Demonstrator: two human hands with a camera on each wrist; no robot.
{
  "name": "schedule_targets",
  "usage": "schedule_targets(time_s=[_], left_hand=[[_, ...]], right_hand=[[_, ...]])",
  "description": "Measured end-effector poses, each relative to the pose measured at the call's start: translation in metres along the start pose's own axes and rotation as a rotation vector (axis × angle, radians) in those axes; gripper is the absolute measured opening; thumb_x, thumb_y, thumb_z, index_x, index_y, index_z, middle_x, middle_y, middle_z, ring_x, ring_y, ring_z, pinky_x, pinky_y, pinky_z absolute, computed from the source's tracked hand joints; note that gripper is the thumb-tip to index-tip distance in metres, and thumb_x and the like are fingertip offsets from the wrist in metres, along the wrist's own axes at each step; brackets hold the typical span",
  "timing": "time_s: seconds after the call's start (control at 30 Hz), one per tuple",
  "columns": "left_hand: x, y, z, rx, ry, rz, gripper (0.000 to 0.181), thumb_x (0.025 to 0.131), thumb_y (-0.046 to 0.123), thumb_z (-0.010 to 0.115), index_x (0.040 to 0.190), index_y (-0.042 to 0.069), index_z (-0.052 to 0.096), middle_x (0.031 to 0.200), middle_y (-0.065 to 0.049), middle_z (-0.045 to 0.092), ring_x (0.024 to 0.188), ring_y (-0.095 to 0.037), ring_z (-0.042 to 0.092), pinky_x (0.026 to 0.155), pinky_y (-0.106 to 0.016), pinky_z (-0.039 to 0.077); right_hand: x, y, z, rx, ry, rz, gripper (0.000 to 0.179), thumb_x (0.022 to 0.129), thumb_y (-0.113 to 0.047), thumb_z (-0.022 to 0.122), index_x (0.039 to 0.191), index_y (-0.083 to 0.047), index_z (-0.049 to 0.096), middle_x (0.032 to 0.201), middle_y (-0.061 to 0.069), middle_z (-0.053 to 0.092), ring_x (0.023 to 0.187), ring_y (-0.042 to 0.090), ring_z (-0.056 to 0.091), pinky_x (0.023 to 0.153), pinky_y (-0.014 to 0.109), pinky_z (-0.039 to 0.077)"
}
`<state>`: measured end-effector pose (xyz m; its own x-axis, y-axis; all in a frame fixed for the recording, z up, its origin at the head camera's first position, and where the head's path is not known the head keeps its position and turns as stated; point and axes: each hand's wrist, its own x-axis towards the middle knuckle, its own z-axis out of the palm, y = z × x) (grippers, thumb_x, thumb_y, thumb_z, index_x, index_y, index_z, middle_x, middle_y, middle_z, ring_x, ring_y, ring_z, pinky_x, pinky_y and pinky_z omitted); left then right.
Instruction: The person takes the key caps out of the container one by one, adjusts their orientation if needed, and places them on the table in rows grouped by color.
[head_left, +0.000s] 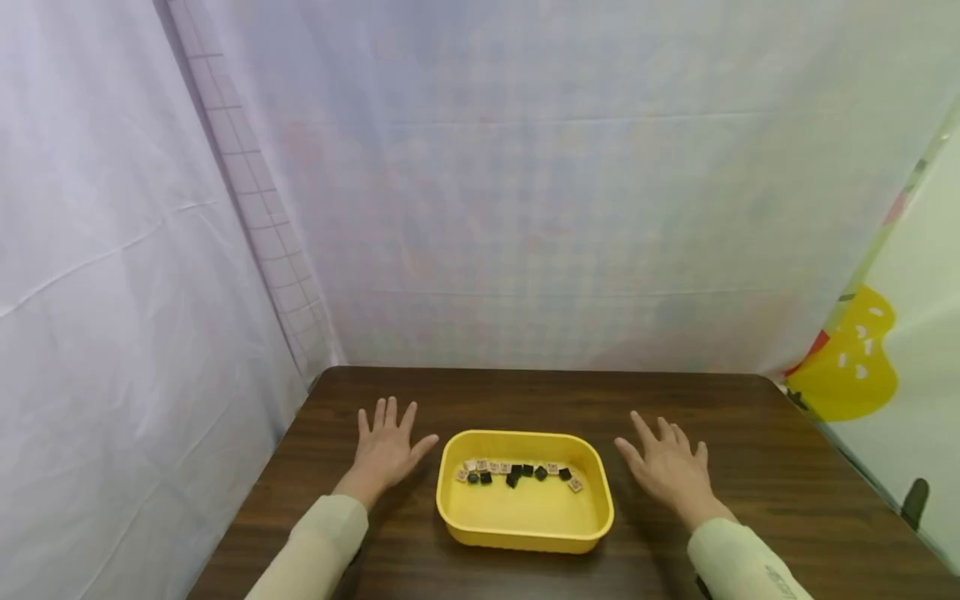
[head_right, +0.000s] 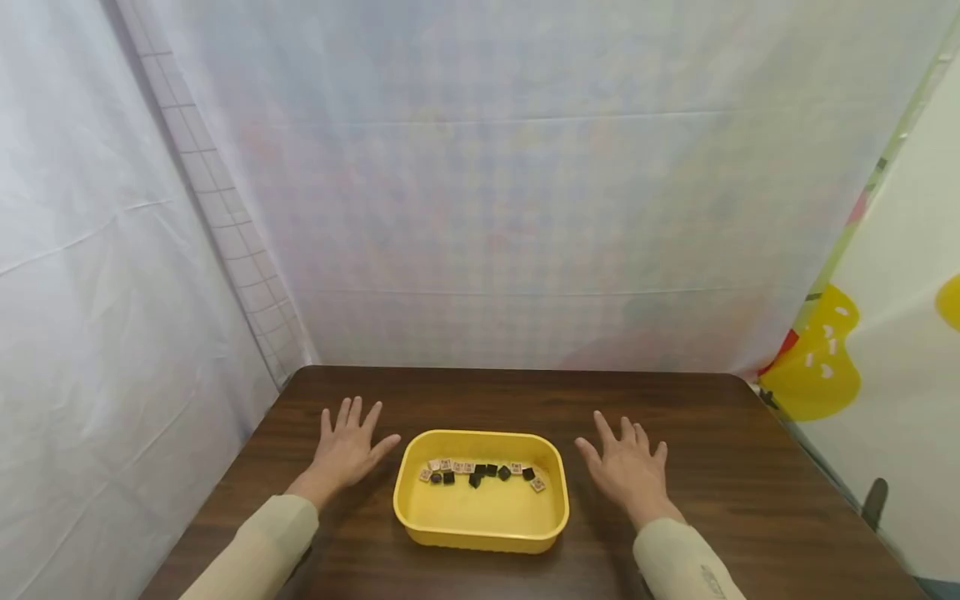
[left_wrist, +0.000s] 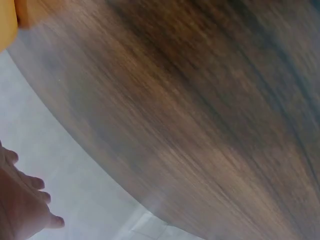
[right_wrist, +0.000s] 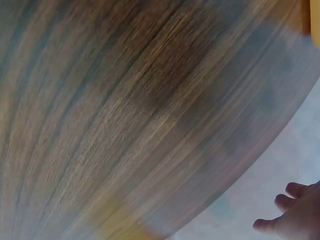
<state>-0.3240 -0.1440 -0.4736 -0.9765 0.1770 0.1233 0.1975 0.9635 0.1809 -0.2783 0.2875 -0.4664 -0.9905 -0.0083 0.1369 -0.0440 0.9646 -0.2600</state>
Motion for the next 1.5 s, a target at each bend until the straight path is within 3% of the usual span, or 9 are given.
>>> schedule_targets(time_s=[0.27,0.43,0.6,0.73,0.93,1.13,1.5], left_hand=[[-0.001,0.0,-0.001,-0.014,0.013,0.007,0.076,0.099,0.061,0.043,0.156,0.012,0.031,0.159,-0.028,0.017,0.147,-0.044,0.008,0.113,-0.066,-0.001],[0.0,0.003,-0.003,-0.014,0.011,0.01,0.075,0.099,0.06,0.044,0.155,0.012,0.033,0.158,-0.028,0.019,0.147,-0.045,0.011,0.113,-0.065,0.002],[0.0,0.008,-0.007,-0.008,0.0,0.012,0.075,0.099,0.06,0.043,0.155,0.012,0.034,0.159,-0.028,0.019,0.147,-0.044,0.011,0.113,-0.065,0.002],[0.001,0.011,-0.008,-0.001,0.013,0.021,0.075,0.098,0.061,0.044,0.154,0.011,0.035,0.158,-0.028,0.021,0.147,-0.044,0.013,0.113,-0.066,0.005],[0.003,0.015,-0.009,-0.01,0.046,0.04,0.074,0.098,0.061,0.044,0.154,0.012,0.037,0.157,-0.027,0.024,0.147,-0.043,0.016,0.113,-0.065,0.008],[0.004,0.025,-0.009,-0.058,0.07,0.075,0.074,0.097,0.061,0.047,0.153,0.013,0.039,0.157,-0.025,0.026,0.147,-0.041,0.017,0.114,-0.064,0.009],[0.005,0.044,-0.014,-0.045,0.059,0.123,0.072,0.098,0.058,0.049,0.153,0.014,0.038,0.157,-0.023,0.027,0.147,-0.039,0.019,0.114,-0.063,0.012]], right_hand=[[-0.002,-0.01,0.0,0.003,0.005,-0.011,0.077,0.1,-0.065,0.028,0.156,-0.011,0.029,0.142,0.037,0.039,0.127,0.06,0.035,0.099,0.079,0.018],[-0.002,-0.012,-0.003,-0.005,-0.018,-0.016,0.082,0.098,-0.07,0.023,0.156,-0.012,0.029,0.138,0.036,0.043,0.122,0.059,0.04,0.097,0.077,0.024],[-0.004,-0.019,-0.005,0.03,-0.033,-0.014,0.075,0.101,-0.063,0.031,0.154,-0.011,0.033,0.135,0.036,0.046,0.119,0.058,0.044,0.092,0.075,0.032],[-0.004,-0.025,-0.005,0.085,-0.048,-0.006,0.069,0.102,-0.057,0.036,0.153,-0.01,0.037,0.136,0.037,0.046,0.119,0.06,0.044,0.089,0.076,0.034],[-0.004,-0.029,-0.001,0.22,-0.087,0.033,0.071,0.102,-0.058,0.036,0.153,-0.008,0.036,0.141,0.036,0.043,0.127,0.059,0.039,0.097,0.077,0.027],[-0.004,-0.031,0.0,0.358,-0.093,0.044,0.069,0.102,-0.054,0.041,0.151,-0.005,0.038,0.135,0.031,0.053,0.12,0.05,0.052,0.095,0.065,0.04],[-0.002,-0.039,0.005,0.534,-0.117,0.072,0.052,0.103,-0.032,0.052,0.145,-0.002,0.047,0.135,0.031,0.053,0.117,0.047,0.055,0.093,0.059,0.046]])
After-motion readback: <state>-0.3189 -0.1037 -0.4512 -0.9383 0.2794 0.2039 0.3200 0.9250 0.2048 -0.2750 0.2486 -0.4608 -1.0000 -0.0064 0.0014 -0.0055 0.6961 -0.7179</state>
